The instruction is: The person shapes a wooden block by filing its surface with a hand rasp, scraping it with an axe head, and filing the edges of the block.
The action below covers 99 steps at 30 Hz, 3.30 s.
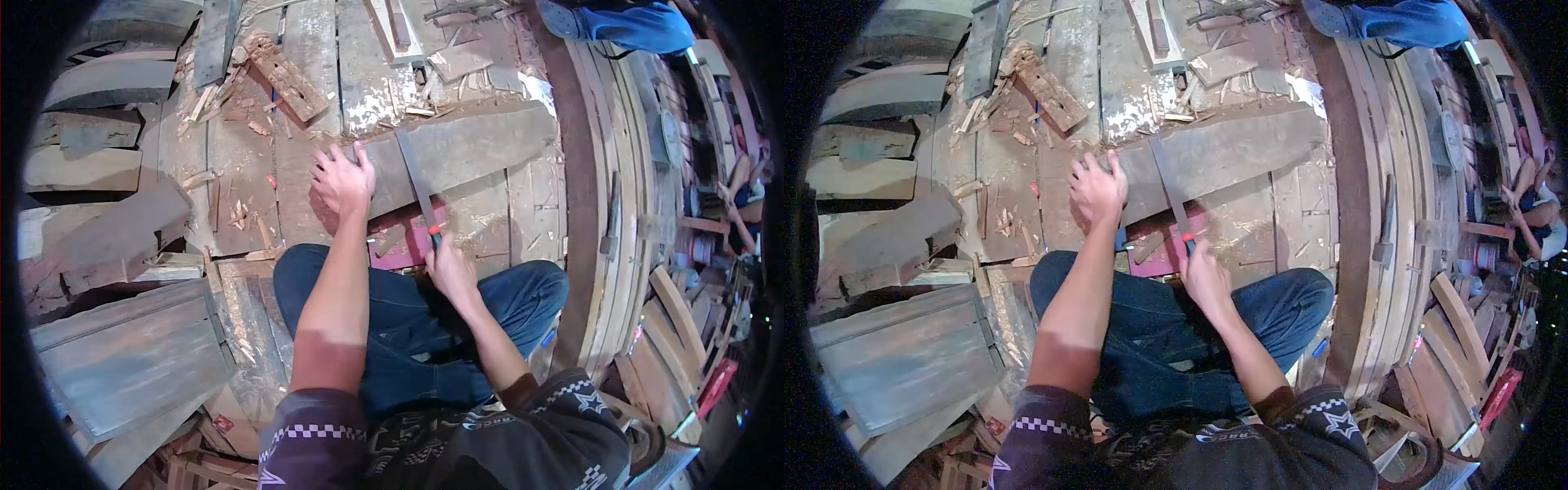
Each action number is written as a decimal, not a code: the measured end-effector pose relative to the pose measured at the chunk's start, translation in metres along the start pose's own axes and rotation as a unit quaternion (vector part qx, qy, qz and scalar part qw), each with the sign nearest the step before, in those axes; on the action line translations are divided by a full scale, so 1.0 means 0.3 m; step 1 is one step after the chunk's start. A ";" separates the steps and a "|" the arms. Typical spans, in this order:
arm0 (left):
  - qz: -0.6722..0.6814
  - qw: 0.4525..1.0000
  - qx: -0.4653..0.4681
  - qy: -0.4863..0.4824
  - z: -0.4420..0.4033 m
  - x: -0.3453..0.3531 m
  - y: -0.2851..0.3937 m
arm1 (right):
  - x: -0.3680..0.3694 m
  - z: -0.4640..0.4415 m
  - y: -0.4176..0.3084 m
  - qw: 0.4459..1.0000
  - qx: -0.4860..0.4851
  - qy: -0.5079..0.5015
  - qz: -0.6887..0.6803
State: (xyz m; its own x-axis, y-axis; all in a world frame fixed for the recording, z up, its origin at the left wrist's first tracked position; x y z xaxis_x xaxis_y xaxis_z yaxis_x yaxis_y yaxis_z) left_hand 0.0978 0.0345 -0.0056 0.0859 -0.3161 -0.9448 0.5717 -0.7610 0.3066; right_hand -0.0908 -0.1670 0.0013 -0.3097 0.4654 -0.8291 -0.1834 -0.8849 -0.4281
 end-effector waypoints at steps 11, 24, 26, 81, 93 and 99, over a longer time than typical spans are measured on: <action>0.003 1.000 0.002 0.017 0.001 0.001 -0.011 | -0.092 0.066 0.029 0.999 0.004 -0.008 -0.047; 0.030 0.999 0.009 0.022 -0.003 -0.016 -0.006 | -0.499 -0.032 -0.231 0.991 -0.114 0.061 -0.035; 0.031 0.999 0.008 0.016 -0.004 -0.018 -0.005 | -0.520 -0.046 -0.271 0.994 -0.100 0.040 0.020; 0.008 1.000 -0.002 -0.025 -0.003 -0.006 -0.007 | -0.340 -0.116 -0.227 0.992 -0.094 0.057 0.068; 0.008 0.998 -0.013 -0.059 -0.003 -0.008 -0.004 | -0.298 -0.203 -0.192 0.995 -0.081 0.044 0.033; 0.014 1.000 -0.002 -0.018 -0.002 -0.016 -0.006 | -0.376 -0.131 -0.251 0.988 -0.119 0.046 0.082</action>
State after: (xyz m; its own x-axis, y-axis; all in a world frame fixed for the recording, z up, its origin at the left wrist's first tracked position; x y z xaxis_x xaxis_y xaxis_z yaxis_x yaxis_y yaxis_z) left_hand 0.0968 0.0376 -0.0018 0.0719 -0.3581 -0.9309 0.5725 -0.7494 0.3325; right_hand -0.0054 -0.1535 0.1129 -0.2299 0.3204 -0.9190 0.0906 -0.9331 -0.3480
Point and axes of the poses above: each hand's wrist, its own z-axis away from the middle knuckle, its own x-axis out of the palm, y = z × x, the point moved 10 cm from there along -z, towards the middle knuckle, and after that the axes turned 15 degrees about -x, right-handed, at the moved point
